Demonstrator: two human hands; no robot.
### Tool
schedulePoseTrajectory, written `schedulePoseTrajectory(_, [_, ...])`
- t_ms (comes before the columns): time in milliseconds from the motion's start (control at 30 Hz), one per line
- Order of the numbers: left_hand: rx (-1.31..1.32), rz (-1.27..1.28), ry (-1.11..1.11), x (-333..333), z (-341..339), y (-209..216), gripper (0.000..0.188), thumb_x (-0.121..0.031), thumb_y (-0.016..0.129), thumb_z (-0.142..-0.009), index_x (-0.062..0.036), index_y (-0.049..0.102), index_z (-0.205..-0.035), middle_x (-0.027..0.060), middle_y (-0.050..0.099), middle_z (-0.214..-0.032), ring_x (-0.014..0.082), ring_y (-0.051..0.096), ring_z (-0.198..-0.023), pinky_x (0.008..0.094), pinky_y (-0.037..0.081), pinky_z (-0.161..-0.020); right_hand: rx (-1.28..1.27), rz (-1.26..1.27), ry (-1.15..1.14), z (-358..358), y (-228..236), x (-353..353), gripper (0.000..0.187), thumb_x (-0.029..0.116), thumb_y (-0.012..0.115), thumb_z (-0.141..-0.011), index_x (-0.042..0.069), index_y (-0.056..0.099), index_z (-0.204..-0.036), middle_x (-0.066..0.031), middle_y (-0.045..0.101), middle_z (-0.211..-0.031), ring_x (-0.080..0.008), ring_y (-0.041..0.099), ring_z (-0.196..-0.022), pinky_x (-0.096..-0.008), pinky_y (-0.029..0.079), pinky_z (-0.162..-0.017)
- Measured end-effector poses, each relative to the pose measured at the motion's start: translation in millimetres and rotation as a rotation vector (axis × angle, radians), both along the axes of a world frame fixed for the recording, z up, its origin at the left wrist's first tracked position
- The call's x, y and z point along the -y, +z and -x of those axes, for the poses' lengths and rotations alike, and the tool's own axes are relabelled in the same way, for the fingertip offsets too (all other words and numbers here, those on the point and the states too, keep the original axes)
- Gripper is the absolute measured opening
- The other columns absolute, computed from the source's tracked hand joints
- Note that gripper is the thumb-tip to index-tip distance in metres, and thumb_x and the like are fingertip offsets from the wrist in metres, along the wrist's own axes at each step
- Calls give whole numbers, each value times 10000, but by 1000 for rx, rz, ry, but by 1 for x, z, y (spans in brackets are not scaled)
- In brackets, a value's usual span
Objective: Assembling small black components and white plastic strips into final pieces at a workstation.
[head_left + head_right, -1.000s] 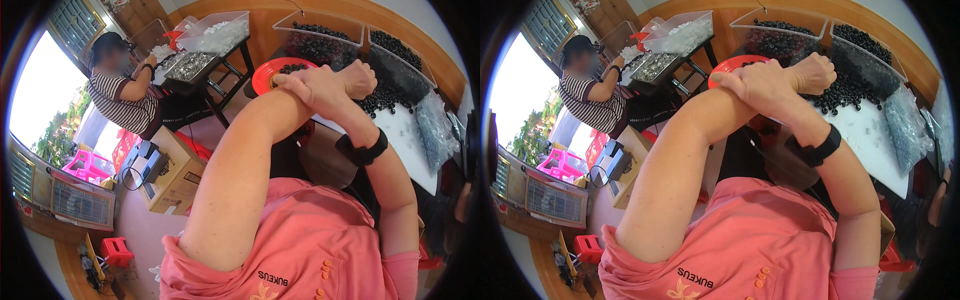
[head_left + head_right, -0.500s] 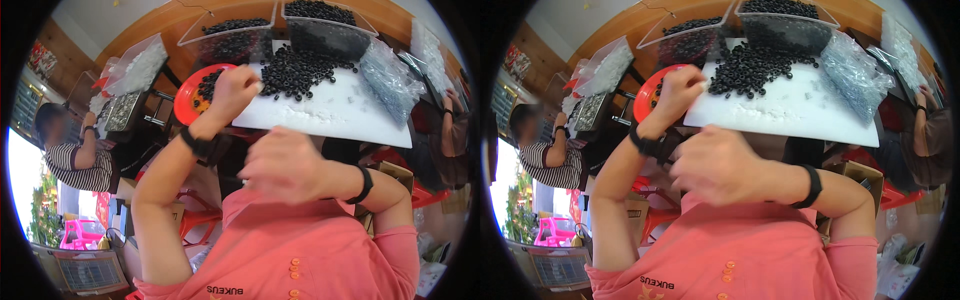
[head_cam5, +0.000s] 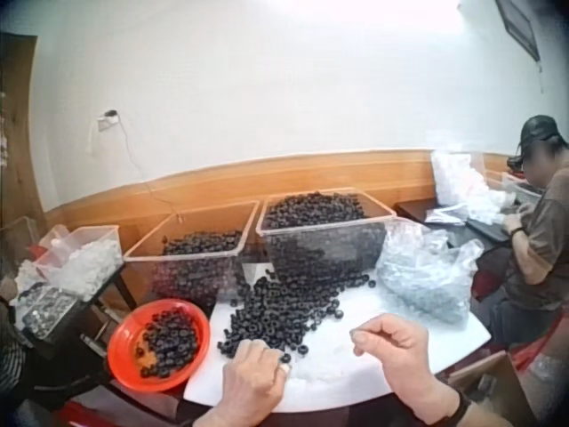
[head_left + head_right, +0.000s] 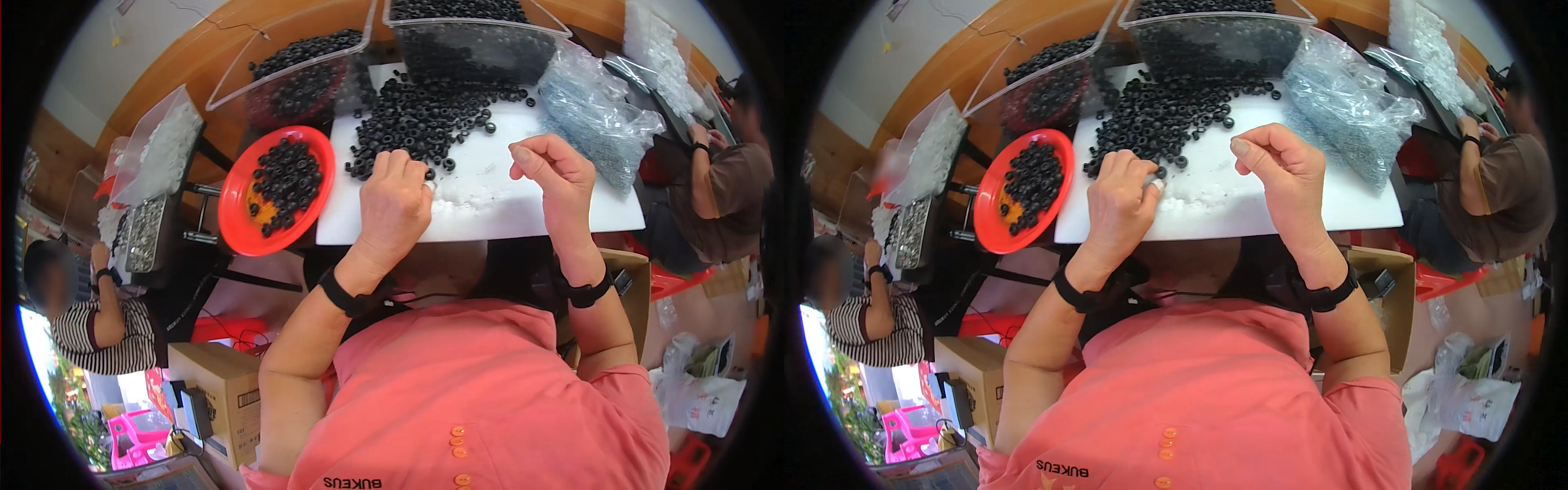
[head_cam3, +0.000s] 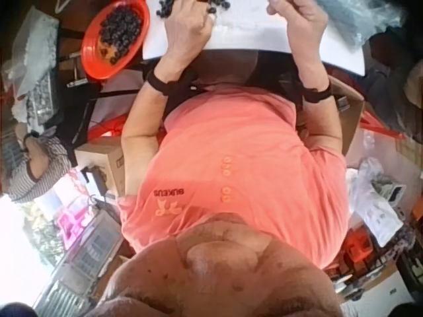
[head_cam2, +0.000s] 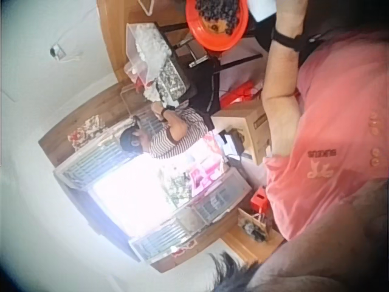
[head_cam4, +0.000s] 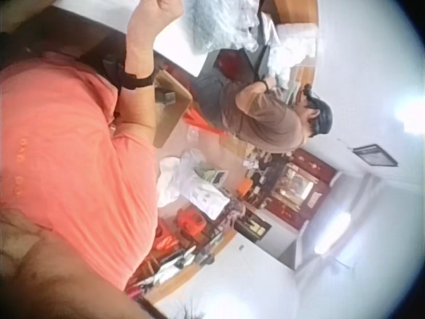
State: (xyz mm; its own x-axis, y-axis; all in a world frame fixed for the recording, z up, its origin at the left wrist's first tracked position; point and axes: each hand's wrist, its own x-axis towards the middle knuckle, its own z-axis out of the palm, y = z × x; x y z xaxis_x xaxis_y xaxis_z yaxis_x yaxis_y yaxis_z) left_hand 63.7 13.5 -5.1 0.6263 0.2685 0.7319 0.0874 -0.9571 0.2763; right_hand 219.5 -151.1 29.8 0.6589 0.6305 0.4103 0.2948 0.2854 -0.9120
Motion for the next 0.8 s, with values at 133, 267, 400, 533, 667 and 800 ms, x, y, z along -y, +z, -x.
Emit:
schedulePoseTrajectory(133, [-77, -62, 76, -2, -11, -4, 203, -41, 733, -711, -42, 628, -885, 89, 553, -861, 290, 569, -838, 407, 489, -653, 214, 329, -133, -24, -3, 12, 76, 73, 693, -894, 8, 708, -930, -34, 676, -794, -93, 590, -708, -253, 456, -670])
schedulePoseTrajectory(267, [-115, -117, 134, -3, -17, -5, 170, -57, 724, -717, -48, 593, -825, 85, 527, -831, 278, 557, -819, 406, 474, -625, 605, 483, -240, -32, -6, 7, 71, 80, 713, -857, 40, 705, -916, -48, 689, -804, -147, 632, -691, -276, 482, -660])
schedulePoseTrajectory(400, [-82, -109, 104, 0, -11, -3, 150, -3, 670, -704, -43, 582, -818, 89, 528, -817, 281, 552, -780, 406, 458, -603, 992, 453, -348, -28, -13, -10, 69, 88, 732, -791, 73, 689, -843, -53, 659, -788, -248, 653, -729, -345, 496, -662])
schedulePoseTrajectory(533, [-84, -55, 58, 1, 4, -2, 156, 27, 640, -696, -35, 578, -826, 94, 527, -803, 287, 554, -758, 410, 451, -598, 1270, 562, -366, -21, -21, -28, 29, 104, 676, -760, 77, 674, -769, -77, 634, -774, -258, 645, -764, -391, 464, -657])
schedulePoseTrajectory(667, [-123, -68, 81, 0, 14, -1, 154, 7, 645, -685, -28, 548, -799, 100, 507, -836, 285, 537, -803, 401, 478, -602, 1352, 660, -367, -13, -26, -35, 47, 90, 640, -740, 52, 665, -754, -92, 638, -798, -273, 639, -800, -399, 457, -690])
schedulePoseTrajectory(800, [-109, -9, 71, -2, 13, -3, 150, 3, 668, -724, -31, 567, -831, 97, 526, -830, 289, 551, -791, 406, 468, -613, 1350, 654, -380, -10, -27, -35, 46, 67, 624, -711, 46, 654, -739, -99, 627, -808, -269, 614, -818, -405, 439, -710])
